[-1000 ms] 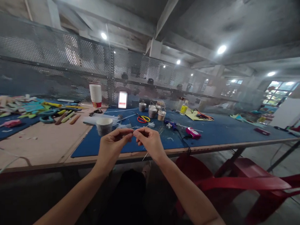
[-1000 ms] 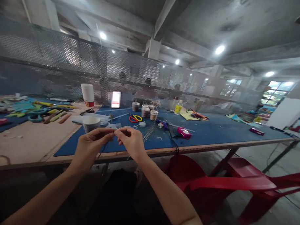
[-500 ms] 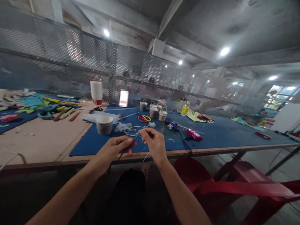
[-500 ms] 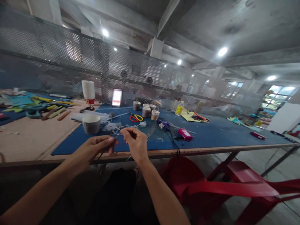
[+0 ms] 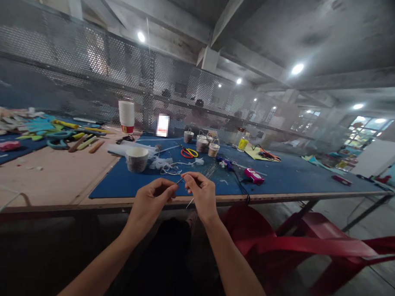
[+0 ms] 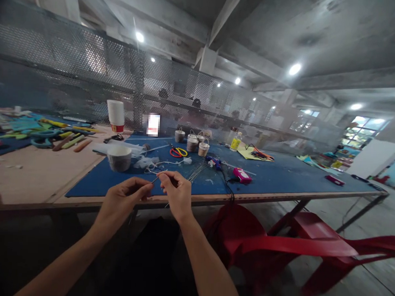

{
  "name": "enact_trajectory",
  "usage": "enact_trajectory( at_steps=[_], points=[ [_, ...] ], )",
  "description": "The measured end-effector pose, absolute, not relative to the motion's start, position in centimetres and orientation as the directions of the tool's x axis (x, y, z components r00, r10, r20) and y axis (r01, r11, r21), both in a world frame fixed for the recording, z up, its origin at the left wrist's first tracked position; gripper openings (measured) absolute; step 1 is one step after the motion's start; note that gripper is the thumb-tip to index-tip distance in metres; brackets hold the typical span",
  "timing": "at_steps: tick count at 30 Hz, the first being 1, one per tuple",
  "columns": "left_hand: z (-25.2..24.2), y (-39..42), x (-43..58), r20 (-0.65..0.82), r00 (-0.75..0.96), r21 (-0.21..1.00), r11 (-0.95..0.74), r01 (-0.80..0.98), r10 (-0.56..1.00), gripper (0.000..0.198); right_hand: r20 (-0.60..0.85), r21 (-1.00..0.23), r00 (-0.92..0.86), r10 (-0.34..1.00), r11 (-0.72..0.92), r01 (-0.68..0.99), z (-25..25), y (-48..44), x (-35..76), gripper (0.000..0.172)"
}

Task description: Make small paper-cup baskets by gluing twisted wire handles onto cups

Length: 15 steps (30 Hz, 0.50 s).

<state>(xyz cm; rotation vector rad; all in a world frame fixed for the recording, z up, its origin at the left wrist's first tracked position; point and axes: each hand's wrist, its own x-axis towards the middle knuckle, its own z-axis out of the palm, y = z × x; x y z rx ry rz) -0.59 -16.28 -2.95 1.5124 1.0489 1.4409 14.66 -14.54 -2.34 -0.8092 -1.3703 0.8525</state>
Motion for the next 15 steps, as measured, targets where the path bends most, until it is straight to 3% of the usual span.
enact_trajectory(
  at_steps=[4,15],
  points=[
    [-2.79,-16.38,-0.68,0.234,0.193,0.971,-0.219,-0.098,0.953,0.032,0.482,-0.876,-0.036,0.875,0.479,-0.060,-2.38,-14.93,15.07,0.019],
    [-3.58,-16.64,-0.35,0.309,-0.016,0.951,-0.309,0.004,0.951,0.020,0.466,-0.884,-0.020,0.885,0.464,-0.052,-2.86,-15.20,14.65,0.021]
  ],
)
